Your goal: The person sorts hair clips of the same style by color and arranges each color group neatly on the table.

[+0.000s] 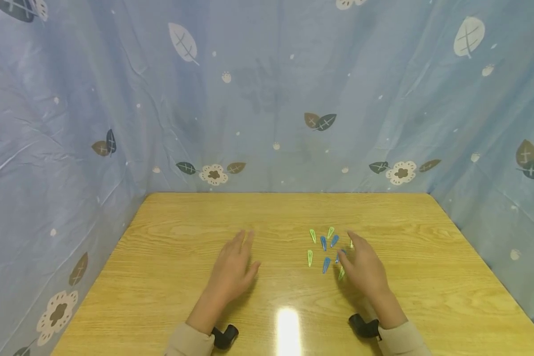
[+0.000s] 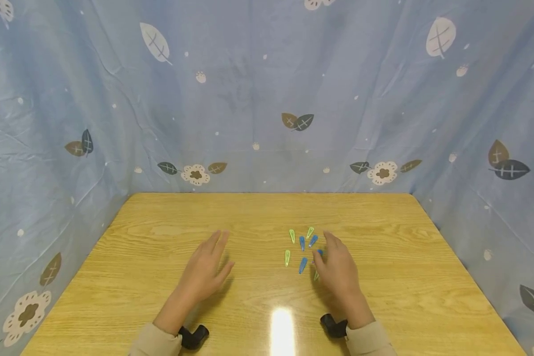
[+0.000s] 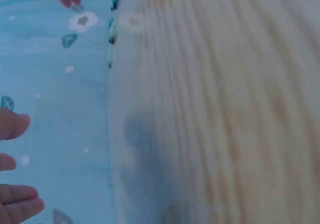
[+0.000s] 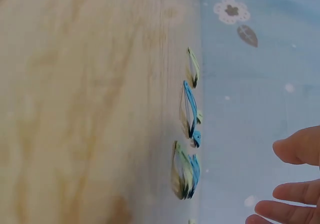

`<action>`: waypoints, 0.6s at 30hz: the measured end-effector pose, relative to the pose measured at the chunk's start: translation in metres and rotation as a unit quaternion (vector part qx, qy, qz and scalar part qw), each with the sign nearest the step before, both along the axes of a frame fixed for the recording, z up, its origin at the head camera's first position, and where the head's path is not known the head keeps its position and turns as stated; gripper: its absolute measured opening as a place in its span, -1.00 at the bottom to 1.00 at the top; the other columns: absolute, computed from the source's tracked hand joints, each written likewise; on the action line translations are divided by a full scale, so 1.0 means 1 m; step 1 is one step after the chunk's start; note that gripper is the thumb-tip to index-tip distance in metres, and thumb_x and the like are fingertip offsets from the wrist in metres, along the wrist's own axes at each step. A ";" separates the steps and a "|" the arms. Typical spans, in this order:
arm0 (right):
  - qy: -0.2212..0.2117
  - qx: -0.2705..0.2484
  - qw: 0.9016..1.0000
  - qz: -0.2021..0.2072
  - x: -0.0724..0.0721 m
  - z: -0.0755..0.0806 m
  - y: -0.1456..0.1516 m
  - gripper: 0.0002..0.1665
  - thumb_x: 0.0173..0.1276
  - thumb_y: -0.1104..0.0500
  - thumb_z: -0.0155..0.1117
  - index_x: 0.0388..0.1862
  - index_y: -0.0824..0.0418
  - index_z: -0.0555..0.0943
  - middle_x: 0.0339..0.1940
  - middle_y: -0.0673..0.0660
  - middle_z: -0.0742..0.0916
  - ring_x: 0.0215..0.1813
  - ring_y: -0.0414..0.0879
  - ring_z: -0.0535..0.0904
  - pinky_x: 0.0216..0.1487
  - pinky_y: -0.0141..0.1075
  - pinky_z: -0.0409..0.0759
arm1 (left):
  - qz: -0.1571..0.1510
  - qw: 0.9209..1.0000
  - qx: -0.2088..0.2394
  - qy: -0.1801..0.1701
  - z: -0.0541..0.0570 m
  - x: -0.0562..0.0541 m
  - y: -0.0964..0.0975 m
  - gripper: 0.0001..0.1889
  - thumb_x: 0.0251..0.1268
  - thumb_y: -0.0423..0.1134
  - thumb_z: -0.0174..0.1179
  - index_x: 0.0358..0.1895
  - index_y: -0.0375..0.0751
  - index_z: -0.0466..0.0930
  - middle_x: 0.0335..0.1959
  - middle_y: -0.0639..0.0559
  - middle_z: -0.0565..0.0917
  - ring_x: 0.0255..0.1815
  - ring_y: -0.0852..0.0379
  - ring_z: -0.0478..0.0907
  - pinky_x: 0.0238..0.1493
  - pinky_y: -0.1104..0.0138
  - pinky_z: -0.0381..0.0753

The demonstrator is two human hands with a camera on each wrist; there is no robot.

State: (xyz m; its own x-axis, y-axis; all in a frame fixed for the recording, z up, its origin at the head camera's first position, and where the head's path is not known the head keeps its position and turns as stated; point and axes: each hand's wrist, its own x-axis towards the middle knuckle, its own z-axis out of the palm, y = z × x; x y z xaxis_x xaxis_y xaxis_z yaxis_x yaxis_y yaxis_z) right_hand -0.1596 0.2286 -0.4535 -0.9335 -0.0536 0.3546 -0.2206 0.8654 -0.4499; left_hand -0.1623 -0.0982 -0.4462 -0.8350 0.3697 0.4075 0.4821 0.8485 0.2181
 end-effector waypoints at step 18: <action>-0.034 -0.135 0.990 -0.033 0.024 -0.011 0.032 -0.41 0.38 0.26 0.19 0.26 0.58 0.30 0.14 0.54 0.49 0.09 0.45 0.47 -0.04 0.14 0.54 | -0.150 0.917 0.325 -0.174 -0.020 -0.005 0.045 -0.50 0.44 -0.28 0.04 0.37 -0.37 0.23 0.31 -0.26 0.36 0.31 -0.13 0.34 0.23 0.10 0.39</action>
State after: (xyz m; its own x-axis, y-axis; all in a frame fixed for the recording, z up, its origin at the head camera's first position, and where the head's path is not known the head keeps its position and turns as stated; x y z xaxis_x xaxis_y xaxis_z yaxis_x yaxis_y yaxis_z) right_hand -0.1358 0.2608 -0.4645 -0.9539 0.0963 0.2842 -0.1293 0.7228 -0.6788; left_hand -0.1676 -0.0536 -0.4664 -0.8568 0.3781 0.3507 0.4776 0.3253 0.8161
